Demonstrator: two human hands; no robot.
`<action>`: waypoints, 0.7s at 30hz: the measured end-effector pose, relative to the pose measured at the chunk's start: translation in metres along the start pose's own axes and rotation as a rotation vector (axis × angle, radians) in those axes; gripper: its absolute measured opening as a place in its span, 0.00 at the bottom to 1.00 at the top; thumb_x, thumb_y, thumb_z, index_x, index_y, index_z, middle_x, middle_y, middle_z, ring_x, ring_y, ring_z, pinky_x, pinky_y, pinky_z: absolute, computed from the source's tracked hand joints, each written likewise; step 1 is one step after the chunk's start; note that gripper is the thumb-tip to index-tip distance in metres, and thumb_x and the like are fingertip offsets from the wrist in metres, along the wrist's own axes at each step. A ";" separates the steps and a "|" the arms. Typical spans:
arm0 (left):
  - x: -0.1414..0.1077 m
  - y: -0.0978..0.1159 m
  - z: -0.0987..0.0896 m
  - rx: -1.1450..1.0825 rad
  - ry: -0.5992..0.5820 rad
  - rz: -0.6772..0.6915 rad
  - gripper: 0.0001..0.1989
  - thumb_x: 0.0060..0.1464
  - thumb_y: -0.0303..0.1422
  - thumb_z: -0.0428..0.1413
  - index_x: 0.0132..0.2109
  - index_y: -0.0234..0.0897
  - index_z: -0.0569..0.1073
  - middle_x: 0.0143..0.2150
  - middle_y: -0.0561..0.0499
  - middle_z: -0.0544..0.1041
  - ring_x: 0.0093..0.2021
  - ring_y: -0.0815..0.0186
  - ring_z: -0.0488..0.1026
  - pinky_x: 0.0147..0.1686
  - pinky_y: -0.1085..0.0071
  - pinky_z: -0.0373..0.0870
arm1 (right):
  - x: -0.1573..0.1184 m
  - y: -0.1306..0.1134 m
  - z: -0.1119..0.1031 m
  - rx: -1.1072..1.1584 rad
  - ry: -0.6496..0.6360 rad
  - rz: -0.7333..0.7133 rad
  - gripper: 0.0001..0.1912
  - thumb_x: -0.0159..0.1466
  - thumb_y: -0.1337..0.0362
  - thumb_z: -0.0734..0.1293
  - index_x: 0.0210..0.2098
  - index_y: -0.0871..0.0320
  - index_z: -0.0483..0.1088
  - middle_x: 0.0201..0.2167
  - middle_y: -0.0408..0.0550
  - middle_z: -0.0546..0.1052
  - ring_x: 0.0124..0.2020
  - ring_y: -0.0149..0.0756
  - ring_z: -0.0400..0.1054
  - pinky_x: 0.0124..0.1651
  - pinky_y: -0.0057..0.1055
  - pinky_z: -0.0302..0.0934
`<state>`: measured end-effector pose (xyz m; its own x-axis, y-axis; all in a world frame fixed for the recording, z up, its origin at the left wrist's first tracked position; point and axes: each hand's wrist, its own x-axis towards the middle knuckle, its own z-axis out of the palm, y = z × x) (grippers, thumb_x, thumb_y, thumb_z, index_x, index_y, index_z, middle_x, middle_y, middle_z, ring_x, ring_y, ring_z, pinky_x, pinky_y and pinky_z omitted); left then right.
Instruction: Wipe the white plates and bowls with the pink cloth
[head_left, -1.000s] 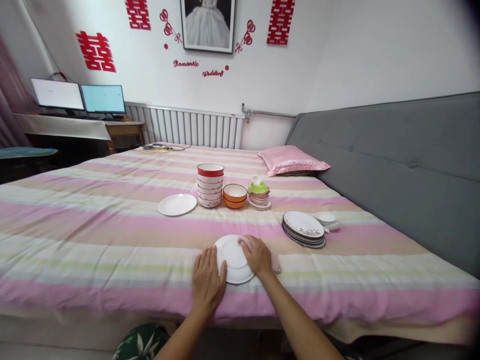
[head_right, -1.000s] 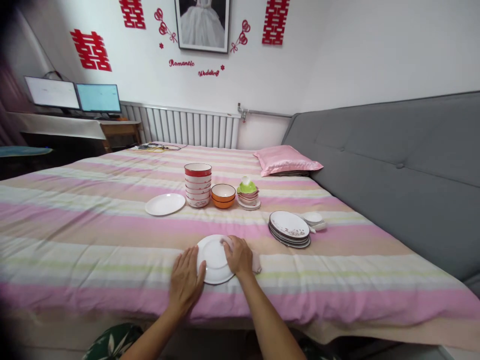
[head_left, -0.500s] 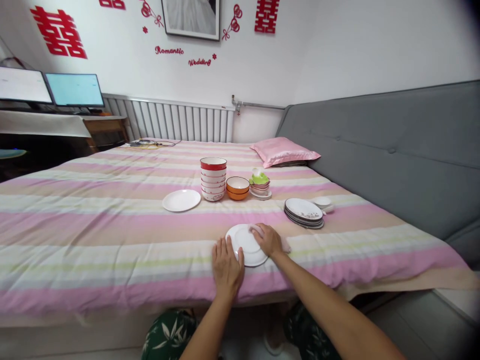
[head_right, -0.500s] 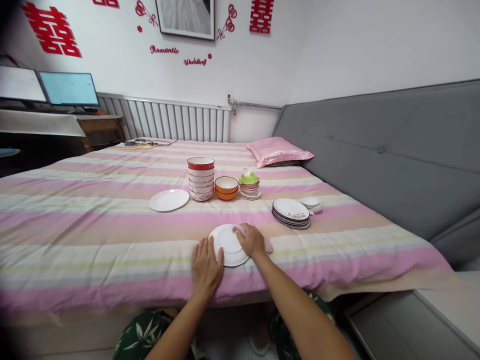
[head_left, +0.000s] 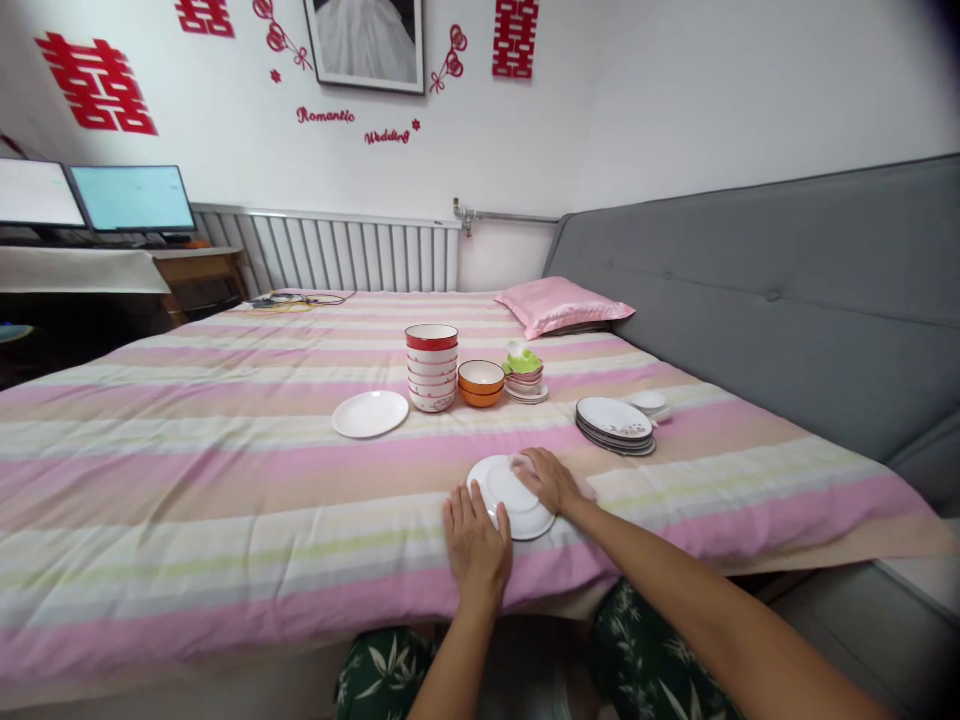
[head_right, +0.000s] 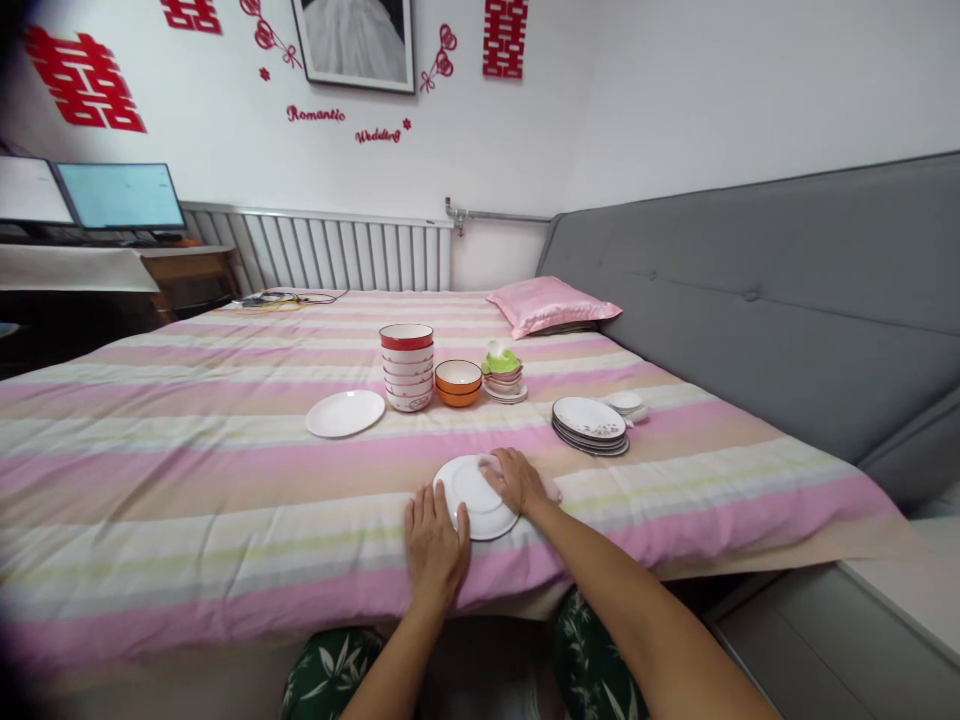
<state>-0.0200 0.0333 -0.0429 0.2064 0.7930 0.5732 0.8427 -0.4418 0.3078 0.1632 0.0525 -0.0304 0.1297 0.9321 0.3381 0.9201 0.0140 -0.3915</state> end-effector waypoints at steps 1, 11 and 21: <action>0.000 0.000 0.001 0.000 0.004 -0.003 0.26 0.59 0.38 0.44 0.58 0.22 0.64 0.56 0.33 0.68 0.58 0.50 0.62 0.59 0.53 0.53 | 0.000 0.001 0.001 0.000 -0.001 -0.002 0.17 0.65 0.55 0.56 0.45 0.58 0.65 0.42 0.51 0.71 0.45 0.38 0.62 0.50 0.31 0.53; -0.001 -0.003 0.001 -0.004 0.015 0.012 0.25 0.59 0.37 0.45 0.59 0.24 0.63 0.56 0.35 0.69 0.58 0.51 0.62 0.59 0.53 0.53 | 0.004 0.004 -0.001 0.000 -0.067 -0.058 0.20 0.63 0.53 0.58 0.47 0.60 0.64 0.43 0.54 0.70 0.45 0.40 0.62 0.49 0.34 0.55; 0.000 -0.009 0.007 0.009 0.012 0.022 0.25 0.58 0.36 0.46 0.59 0.26 0.63 0.57 0.37 0.69 0.58 0.51 0.63 0.58 0.52 0.55 | 0.004 0.009 -0.002 0.076 -0.115 -0.092 0.23 0.64 0.51 0.56 0.49 0.62 0.63 0.44 0.55 0.69 0.46 0.42 0.62 0.50 0.36 0.55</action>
<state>-0.0242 0.0401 -0.0511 0.2192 0.7778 0.5891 0.8423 -0.4555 0.2880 0.1728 0.0554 -0.0310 -0.0009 0.9609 0.2769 0.8948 0.1244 -0.4287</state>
